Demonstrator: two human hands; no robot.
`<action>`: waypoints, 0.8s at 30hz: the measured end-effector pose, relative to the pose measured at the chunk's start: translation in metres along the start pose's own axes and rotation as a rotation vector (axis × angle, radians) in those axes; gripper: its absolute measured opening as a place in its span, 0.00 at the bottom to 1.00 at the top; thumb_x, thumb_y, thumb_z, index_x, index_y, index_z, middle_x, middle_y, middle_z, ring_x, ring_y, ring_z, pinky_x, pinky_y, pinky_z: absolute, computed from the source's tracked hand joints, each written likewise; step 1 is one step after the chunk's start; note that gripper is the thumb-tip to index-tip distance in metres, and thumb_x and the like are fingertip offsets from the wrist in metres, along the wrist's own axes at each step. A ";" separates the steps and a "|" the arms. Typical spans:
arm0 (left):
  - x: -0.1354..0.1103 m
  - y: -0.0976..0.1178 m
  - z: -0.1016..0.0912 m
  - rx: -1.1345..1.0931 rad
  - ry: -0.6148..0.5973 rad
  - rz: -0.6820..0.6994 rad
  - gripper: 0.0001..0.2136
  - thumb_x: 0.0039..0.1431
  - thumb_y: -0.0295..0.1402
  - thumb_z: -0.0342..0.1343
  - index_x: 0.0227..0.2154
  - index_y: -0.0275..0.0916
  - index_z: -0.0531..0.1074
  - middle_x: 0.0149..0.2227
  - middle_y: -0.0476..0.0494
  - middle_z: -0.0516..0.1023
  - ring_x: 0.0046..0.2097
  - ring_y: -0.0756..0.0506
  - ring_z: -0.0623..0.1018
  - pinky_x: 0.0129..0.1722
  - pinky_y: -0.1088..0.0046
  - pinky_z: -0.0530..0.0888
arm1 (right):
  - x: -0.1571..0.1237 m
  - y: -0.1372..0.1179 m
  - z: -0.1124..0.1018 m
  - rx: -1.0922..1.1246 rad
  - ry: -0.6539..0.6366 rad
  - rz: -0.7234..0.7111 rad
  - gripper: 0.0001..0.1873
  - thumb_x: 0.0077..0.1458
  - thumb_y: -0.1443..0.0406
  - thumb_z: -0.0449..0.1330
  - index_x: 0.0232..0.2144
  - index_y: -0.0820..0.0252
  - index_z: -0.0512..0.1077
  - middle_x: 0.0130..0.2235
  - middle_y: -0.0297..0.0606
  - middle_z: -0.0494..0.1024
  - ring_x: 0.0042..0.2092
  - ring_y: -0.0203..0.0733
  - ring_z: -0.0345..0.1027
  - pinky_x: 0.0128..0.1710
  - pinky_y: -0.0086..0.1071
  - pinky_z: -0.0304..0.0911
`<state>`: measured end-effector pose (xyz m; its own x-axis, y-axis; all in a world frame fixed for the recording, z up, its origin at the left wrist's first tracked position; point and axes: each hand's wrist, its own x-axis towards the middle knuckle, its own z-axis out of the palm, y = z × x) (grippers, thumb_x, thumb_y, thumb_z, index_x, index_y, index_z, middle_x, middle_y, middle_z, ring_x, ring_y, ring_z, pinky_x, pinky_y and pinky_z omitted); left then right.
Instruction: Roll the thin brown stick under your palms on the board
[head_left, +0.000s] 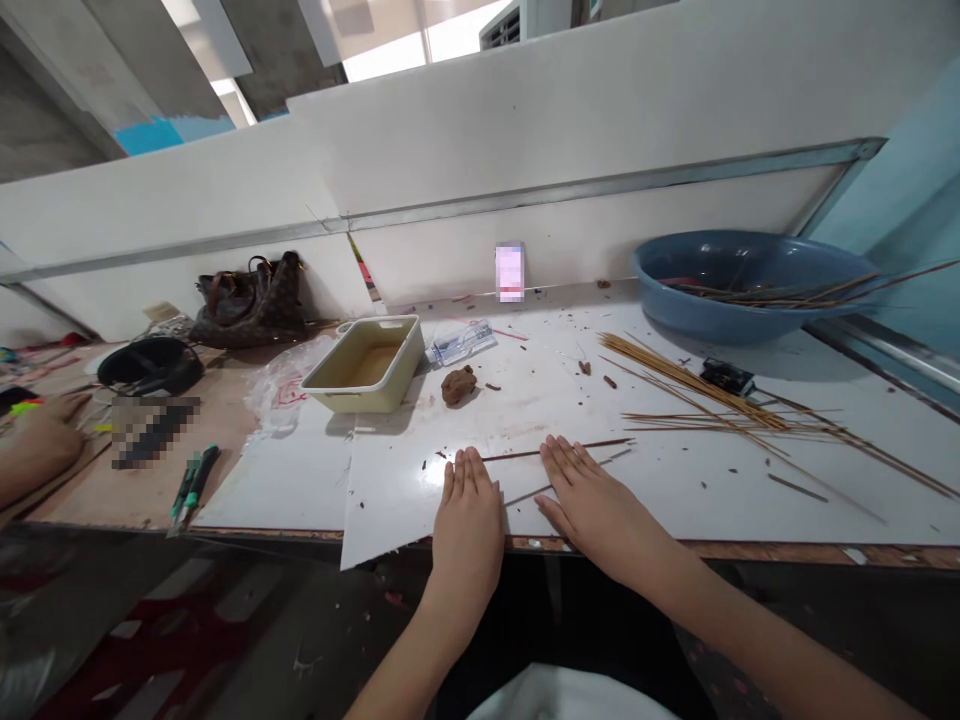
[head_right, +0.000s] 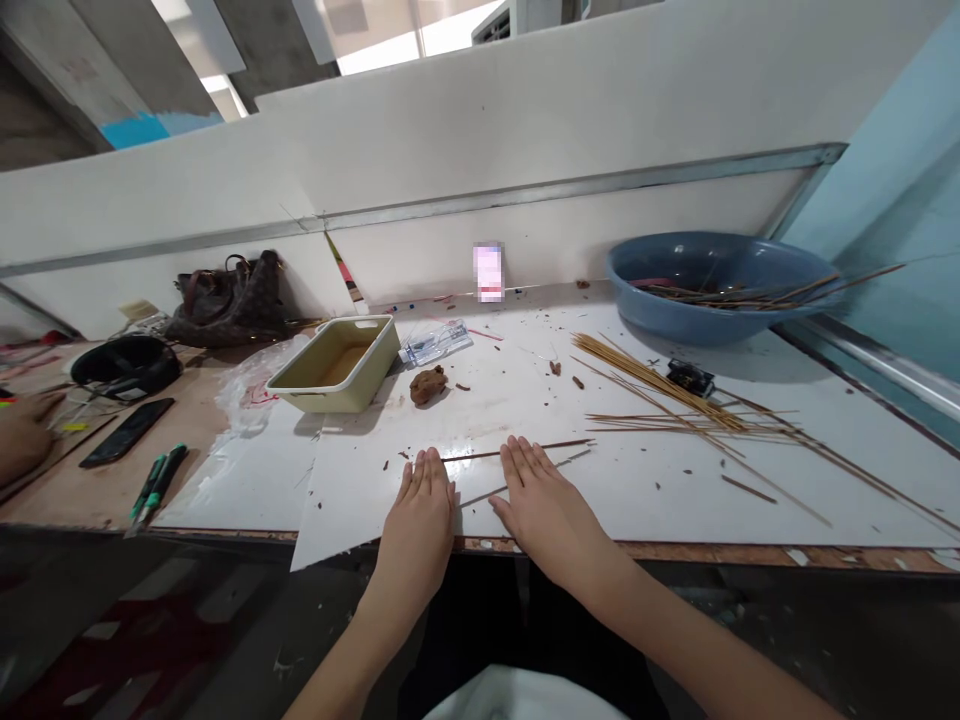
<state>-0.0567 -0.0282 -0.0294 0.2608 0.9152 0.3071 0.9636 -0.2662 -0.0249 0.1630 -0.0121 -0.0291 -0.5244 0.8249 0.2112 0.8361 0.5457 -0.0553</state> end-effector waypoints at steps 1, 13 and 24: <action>-0.003 -0.001 0.000 -0.002 0.001 0.009 0.26 0.76 0.27 0.39 0.70 0.18 0.62 0.68 0.15 0.70 0.72 0.31 0.70 0.71 0.50 0.68 | -0.002 0.000 0.000 -0.004 -0.002 -0.006 0.37 0.77 0.53 0.44 0.71 0.81 0.61 0.73 0.67 0.60 0.74 0.60 0.56 0.73 0.53 0.58; 0.025 -0.007 -0.001 0.029 -0.068 0.059 0.25 0.77 0.29 0.39 0.68 0.17 0.64 0.69 0.15 0.68 0.73 0.30 0.67 0.71 0.47 0.66 | 0.024 0.005 -0.002 0.049 -0.093 0.092 0.42 0.77 0.49 0.43 0.74 0.82 0.55 0.74 0.67 0.55 0.77 0.60 0.48 0.76 0.54 0.48; 0.026 -0.007 -0.008 0.003 -0.099 0.027 0.25 0.78 0.30 0.40 0.69 0.20 0.64 0.71 0.20 0.66 0.74 0.31 0.65 0.73 0.48 0.65 | 0.028 0.013 -0.010 0.084 -0.161 0.100 0.42 0.77 0.48 0.42 0.74 0.81 0.57 0.75 0.65 0.56 0.77 0.59 0.49 0.76 0.52 0.47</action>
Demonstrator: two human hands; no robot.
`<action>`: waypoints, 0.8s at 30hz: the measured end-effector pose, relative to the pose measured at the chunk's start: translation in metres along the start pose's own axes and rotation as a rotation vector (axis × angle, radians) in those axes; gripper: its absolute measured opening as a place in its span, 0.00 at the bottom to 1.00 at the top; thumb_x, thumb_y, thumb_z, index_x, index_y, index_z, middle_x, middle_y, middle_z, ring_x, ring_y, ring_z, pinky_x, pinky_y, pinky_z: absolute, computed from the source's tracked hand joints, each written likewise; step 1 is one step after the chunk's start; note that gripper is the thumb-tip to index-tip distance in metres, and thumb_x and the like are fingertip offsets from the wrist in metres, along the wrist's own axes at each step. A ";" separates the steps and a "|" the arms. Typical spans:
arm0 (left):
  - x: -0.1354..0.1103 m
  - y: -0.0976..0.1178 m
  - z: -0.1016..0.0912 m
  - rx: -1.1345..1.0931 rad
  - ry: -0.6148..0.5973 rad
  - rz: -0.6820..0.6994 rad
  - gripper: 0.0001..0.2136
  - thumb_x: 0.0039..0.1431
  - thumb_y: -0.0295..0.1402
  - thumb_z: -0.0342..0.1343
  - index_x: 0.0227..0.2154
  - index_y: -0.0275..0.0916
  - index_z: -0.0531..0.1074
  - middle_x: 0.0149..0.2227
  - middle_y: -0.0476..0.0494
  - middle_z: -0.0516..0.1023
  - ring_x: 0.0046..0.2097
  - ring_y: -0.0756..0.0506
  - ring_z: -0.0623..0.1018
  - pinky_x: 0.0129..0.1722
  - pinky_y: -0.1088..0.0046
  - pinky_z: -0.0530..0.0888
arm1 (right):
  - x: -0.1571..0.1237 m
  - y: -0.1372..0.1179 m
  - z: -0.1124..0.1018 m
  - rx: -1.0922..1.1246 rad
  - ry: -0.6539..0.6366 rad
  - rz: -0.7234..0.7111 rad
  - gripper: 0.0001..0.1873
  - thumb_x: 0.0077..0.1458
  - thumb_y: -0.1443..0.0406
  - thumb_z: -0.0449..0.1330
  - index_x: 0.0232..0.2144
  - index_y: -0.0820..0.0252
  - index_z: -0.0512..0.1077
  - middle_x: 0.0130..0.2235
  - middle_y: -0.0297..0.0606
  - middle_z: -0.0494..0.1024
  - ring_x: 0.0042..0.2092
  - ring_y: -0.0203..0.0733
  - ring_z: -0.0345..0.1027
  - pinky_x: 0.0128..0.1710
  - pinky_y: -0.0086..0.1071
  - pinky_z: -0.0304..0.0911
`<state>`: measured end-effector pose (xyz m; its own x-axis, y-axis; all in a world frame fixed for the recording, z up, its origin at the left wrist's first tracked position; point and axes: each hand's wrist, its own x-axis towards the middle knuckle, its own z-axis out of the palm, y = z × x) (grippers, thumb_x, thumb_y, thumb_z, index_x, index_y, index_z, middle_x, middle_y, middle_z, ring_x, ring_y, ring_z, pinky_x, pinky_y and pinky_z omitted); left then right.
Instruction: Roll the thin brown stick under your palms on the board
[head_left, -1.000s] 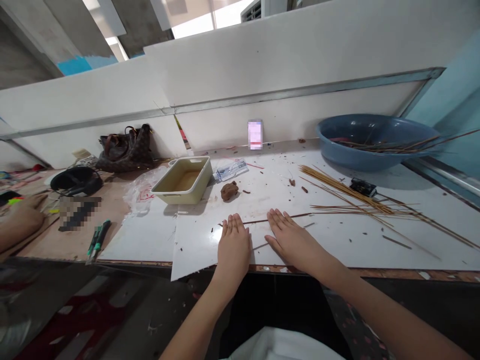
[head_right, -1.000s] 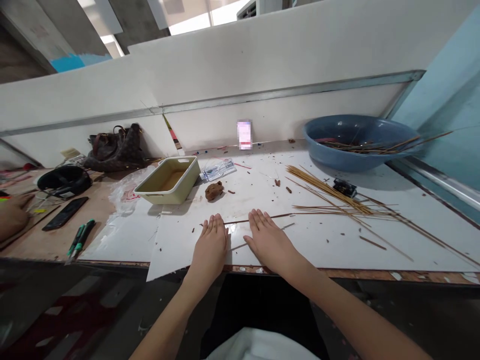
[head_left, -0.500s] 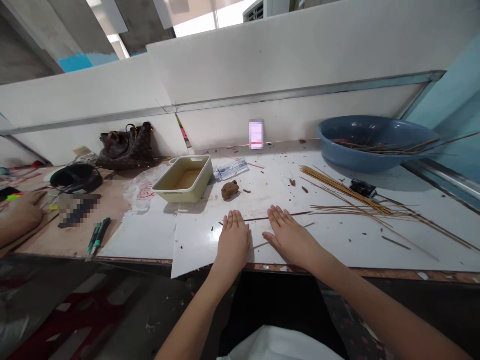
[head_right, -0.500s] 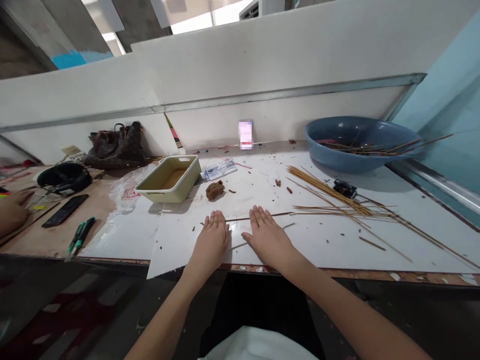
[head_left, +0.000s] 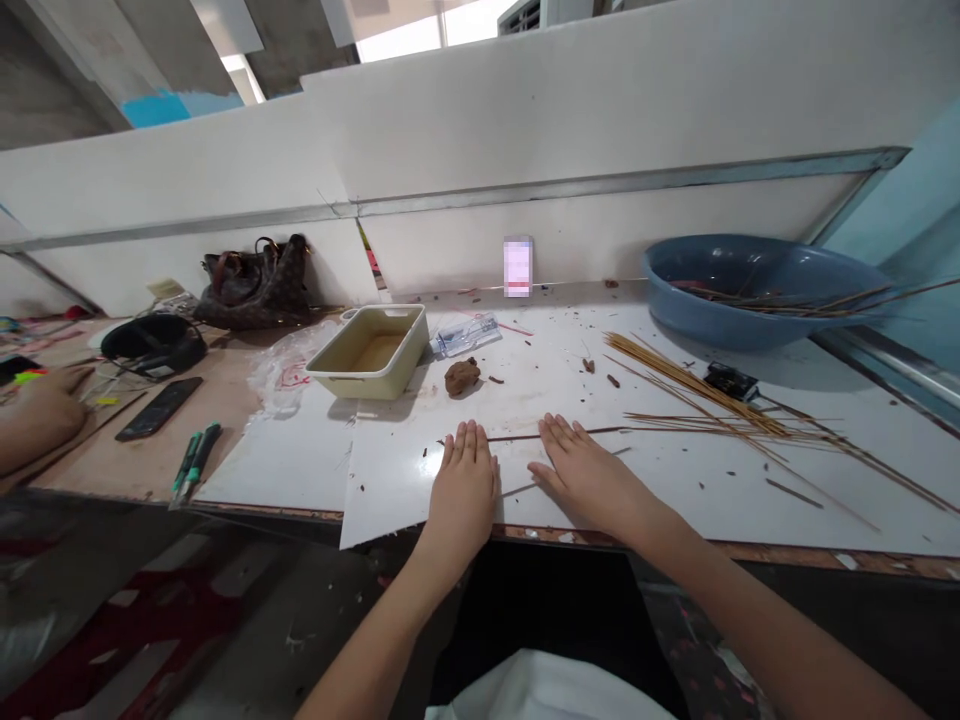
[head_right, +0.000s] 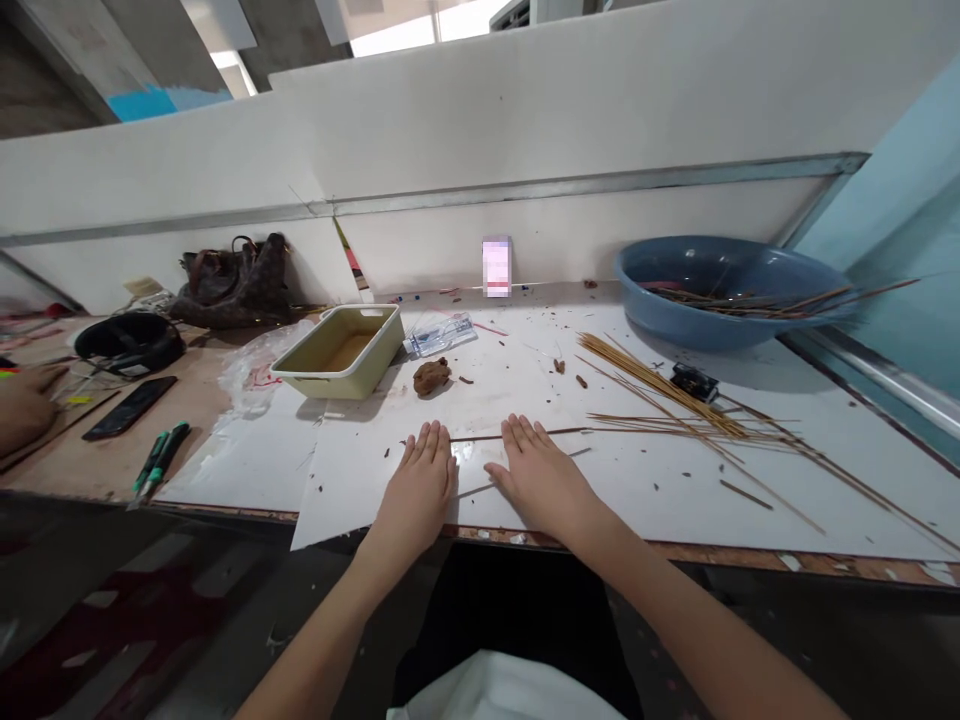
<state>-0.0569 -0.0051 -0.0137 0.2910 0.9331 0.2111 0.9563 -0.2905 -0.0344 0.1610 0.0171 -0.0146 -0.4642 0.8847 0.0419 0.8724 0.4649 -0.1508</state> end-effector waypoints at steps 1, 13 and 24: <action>0.005 -0.001 -0.002 -0.006 -0.009 -0.007 0.25 0.78 0.31 0.40 0.69 0.20 0.64 0.72 0.20 0.66 0.74 0.31 0.64 0.73 0.48 0.65 | 0.003 0.000 -0.001 0.001 -0.005 0.008 0.42 0.77 0.49 0.42 0.74 0.81 0.56 0.75 0.64 0.55 0.77 0.58 0.48 0.76 0.52 0.47; -0.018 -0.018 0.003 -0.062 0.039 -0.092 0.26 0.76 0.30 0.39 0.71 0.27 0.63 0.72 0.25 0.67 0.75 0.32 0.63 0.72 0.45 0.65 | -0.019 -0.001 0.002 -0.033 0.011 -0.022 0.42 0.76 0.48 0.41 0.73 0.80 0.58 0.74 0.63 0.57 0.75 0.59 0.53 0.75 0.53 0.52; 0.018 -0.034 -0.044 -0.419 0.208 -0.063 0.20 0.75 0.29 0.48 0.65 0.37 0.71 0.63 0.32 0.79 0.65 0.36 0.77 0.66 0.51 0.74 | -0.012 0.003 -0.004 0.007 -0.010 -0.013 0.41 0.76 0.48 0.41 0.74 0.78 0.56 0.75 0.60 0.56 0.76 0.56 0.51 0.76 0.50 0.50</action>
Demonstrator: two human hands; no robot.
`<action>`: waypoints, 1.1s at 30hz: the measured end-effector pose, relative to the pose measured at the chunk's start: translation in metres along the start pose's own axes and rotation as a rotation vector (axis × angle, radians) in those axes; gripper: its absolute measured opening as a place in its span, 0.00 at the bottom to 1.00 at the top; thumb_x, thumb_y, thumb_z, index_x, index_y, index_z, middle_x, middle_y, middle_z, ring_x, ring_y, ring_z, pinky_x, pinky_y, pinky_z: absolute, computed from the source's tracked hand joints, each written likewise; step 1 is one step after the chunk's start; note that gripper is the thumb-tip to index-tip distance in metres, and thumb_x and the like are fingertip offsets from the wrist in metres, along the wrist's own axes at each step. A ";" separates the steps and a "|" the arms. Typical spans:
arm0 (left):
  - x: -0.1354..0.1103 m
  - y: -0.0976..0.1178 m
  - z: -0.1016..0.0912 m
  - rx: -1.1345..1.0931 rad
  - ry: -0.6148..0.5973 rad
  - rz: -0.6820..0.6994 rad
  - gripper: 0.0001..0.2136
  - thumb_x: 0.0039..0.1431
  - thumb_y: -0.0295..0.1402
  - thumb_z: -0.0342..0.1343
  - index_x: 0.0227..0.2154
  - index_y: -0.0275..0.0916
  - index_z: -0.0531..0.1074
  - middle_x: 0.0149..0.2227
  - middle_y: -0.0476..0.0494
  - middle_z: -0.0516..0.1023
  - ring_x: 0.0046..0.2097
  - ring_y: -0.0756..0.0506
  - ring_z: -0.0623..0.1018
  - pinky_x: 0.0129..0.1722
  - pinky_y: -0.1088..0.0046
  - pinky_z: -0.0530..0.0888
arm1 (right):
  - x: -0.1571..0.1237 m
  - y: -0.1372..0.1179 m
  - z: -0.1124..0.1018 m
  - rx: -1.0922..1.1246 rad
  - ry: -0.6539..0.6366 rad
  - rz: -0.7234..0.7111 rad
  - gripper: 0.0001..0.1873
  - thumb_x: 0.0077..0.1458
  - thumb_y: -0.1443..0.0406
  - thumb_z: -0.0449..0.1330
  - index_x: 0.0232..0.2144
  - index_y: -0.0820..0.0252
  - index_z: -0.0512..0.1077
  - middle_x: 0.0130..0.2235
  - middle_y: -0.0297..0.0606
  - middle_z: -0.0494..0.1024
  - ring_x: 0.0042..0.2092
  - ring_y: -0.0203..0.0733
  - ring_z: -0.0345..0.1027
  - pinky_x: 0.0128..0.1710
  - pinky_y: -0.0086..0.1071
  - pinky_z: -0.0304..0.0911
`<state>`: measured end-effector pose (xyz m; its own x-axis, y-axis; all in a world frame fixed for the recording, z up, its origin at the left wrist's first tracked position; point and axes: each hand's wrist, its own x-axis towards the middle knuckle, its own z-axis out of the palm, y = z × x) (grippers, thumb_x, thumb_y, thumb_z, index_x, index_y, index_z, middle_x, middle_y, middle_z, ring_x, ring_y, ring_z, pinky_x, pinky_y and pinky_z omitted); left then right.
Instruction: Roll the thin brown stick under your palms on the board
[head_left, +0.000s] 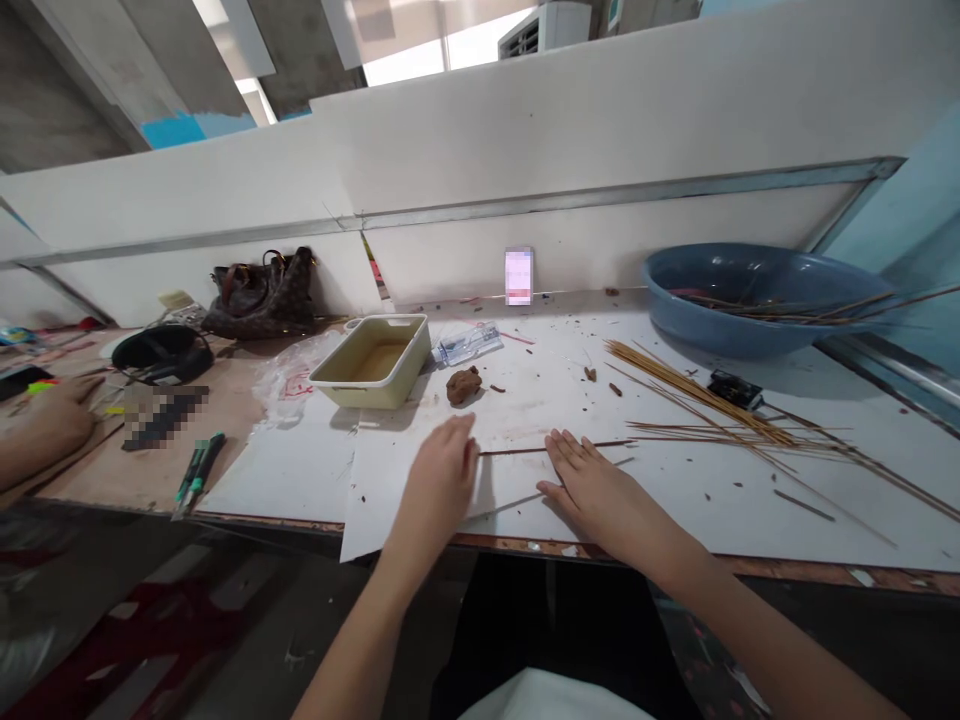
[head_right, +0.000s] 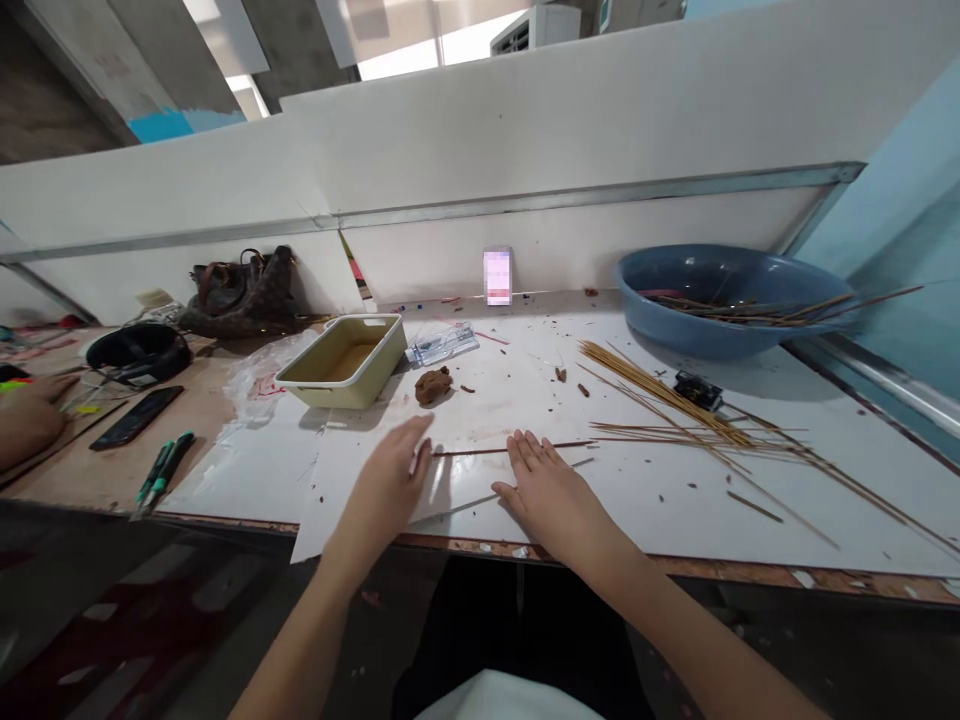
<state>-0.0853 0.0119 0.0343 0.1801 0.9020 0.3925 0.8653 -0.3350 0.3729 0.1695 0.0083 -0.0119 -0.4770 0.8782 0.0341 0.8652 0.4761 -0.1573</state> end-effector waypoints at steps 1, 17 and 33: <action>-0.009 0.011 0.009 0.002 -0.040 0.034 0.20 0.76 0.30 0.47 0.66 0.37 0.70 0.65 0.33 0.78 0.67 0.37 0.76 0.68 0.51 0.72 | 0.000 -0.001 0.002 -0.007 0.020 0.000 0.41 0.76 0.49 0.42 0.74 0.79 0.57 0.75 0.61 0.56 0.76 0.57 0.51 0.75 0.51 0.50; -0.017 0.045 0.061 0.267 -0.226 0.058 0.24 0.78 0.33 0.41 0.70 0.27 0.65 0.71 0.27 0.69 0.74 0.37 0.66 0.75 0.50 0.61 | 0.007 0.004 -0.002 0.040 0.014 0.010 0.43 0.76 0.46 0.40 0.74 0.78 0.57 0.75 0.63 0.57 0.76 0.58 0.51 0.75 0.53 0.50; -0.011 0.040 0.058 0.303 -0.251 0.031 0.24 0.77 0.31 0.42 0.68 0.24 0.67 0.69 0.24 0.71 0.73 0.35 0.69 0.73 0.49 0.64 | 0.007 0.014 0.001 0.027 0.022 -0.005 0.40 0.77 0.48 0.42 0.75 0.75 0.57 0.74 0.61 0.58 0.76 0.58 0.53 0.75 0.54 0.51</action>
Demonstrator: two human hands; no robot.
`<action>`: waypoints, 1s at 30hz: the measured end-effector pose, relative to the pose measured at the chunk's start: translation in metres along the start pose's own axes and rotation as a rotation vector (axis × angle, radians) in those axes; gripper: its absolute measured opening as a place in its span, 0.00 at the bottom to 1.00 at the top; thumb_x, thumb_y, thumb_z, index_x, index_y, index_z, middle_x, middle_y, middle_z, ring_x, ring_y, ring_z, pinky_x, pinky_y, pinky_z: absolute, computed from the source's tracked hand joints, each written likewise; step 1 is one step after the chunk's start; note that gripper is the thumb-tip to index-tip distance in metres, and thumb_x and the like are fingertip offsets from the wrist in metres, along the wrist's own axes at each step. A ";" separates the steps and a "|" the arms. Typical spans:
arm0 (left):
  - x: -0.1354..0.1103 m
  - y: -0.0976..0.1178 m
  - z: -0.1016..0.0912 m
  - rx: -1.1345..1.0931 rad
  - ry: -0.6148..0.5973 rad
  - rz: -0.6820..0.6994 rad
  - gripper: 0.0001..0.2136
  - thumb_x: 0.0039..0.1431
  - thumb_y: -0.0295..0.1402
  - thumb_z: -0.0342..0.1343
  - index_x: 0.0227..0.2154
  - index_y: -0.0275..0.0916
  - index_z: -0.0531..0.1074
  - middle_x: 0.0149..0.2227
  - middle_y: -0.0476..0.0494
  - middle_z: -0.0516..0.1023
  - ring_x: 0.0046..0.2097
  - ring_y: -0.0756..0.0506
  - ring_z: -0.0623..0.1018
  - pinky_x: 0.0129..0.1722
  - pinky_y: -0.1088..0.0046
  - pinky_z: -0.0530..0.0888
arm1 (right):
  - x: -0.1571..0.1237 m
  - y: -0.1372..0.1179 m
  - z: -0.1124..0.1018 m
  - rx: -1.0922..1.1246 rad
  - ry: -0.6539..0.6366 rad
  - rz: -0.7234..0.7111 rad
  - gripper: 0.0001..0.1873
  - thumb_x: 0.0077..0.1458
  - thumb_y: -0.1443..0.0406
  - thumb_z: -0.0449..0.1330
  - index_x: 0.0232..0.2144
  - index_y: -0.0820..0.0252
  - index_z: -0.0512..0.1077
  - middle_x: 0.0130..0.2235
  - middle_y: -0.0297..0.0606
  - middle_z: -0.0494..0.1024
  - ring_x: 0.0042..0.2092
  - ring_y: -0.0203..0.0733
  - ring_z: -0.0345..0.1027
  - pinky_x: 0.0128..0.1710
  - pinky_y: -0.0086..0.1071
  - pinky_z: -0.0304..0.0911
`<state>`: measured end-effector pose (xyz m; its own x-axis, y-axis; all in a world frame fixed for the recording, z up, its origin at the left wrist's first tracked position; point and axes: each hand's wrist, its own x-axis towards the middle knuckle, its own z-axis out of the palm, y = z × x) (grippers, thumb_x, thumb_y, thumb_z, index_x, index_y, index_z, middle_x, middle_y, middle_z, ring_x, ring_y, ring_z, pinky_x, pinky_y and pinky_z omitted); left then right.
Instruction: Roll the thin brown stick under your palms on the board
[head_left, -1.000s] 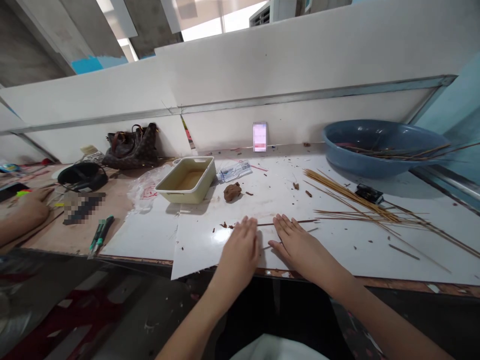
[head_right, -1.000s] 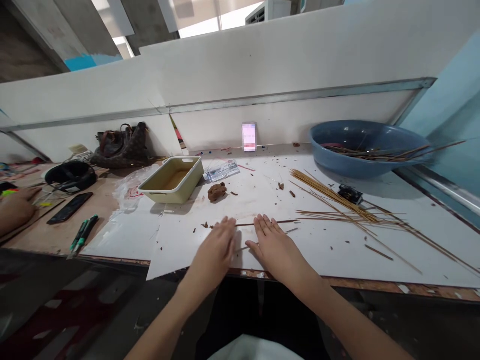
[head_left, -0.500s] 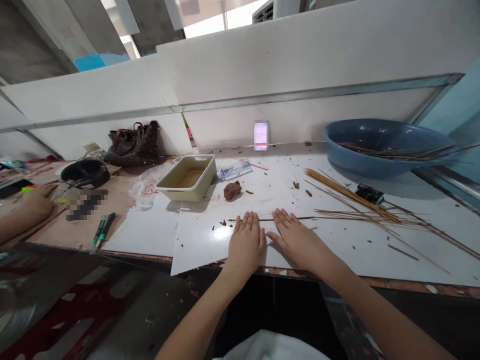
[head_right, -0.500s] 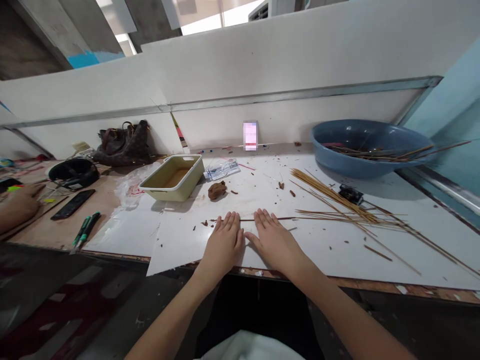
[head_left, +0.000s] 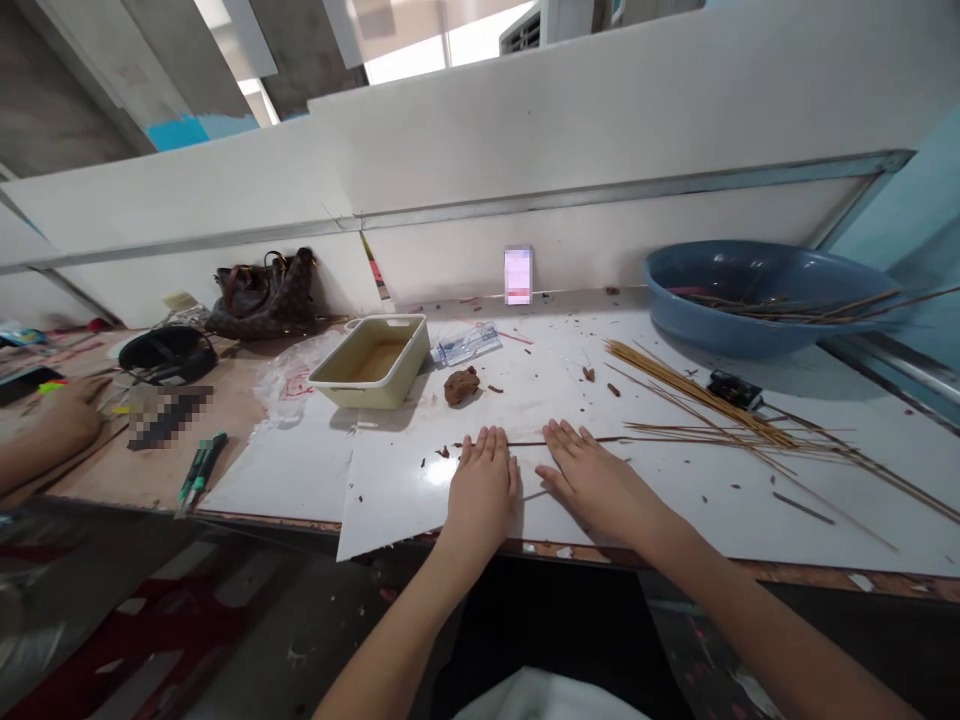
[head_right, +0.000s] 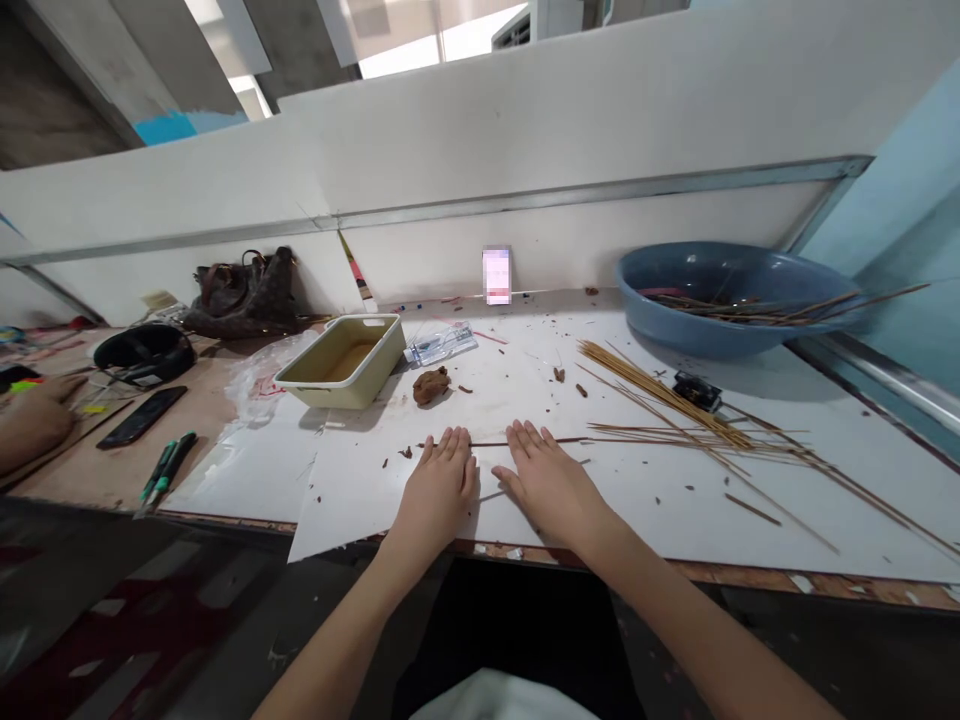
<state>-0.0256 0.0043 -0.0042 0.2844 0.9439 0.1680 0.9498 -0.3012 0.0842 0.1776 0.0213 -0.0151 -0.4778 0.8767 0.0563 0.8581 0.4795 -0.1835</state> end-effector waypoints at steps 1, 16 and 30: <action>-0.003 -0.001 0.002 0.007 0.020 0.003 0.24 0.77 0.31 0.41 0.68 0.25 0.67 0.69 0.25 0.72 0.72 0.35 0.70 0.73 0.48 0.64 | -0.002 0.000 0.002 -0.001 0.009 -0.009 0.40 0.77 0.48 0.43 0.75 0.74 0.57 0.74 0.61 0.59 0.75 0.58 0.53 0.75 0.55 0.52; -0.024 0.001 0.009 0.098 0.139 -0.016 0.26 0.77 0.33 0.43 0.71 0.24 0.62 0.68 0.21 0.72 0.71 0.32 0.71 0.71 0.47 0.67 | -0.021 -0.003 0.000 -0.018 0.036 -0.020 0.41 0.77 0.48 0.43 0.74 0.78 0.57 0.74 0.63 0.57 0.75 0.59 0.53 0.74 0.54 0.55; -0.006 0.036 0.012 -0.021 -0.005 0.200 0.27 0.76 0.32 0.44 0.73 0.26 0.59 0.75 0.26 0.59 0.77 0.34 0.59 0.74 0.51 0.64 | -0.033 -0.018 -0.022 0.122 0.056 -0.045 0.41 0.76 0.45 0.42 0.76 0.68 0.54 0.76 0.54 0.56 0.77 0.54 0.49 0.76 0.53 0.51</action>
<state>0.0083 -0.0104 -0.0135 0.4675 0.8657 0.1789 0.8715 -0.4853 0.0703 0.1820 -0.0149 0.0077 -0.5008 0.8570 0.1211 0.8056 0.5127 -0.2970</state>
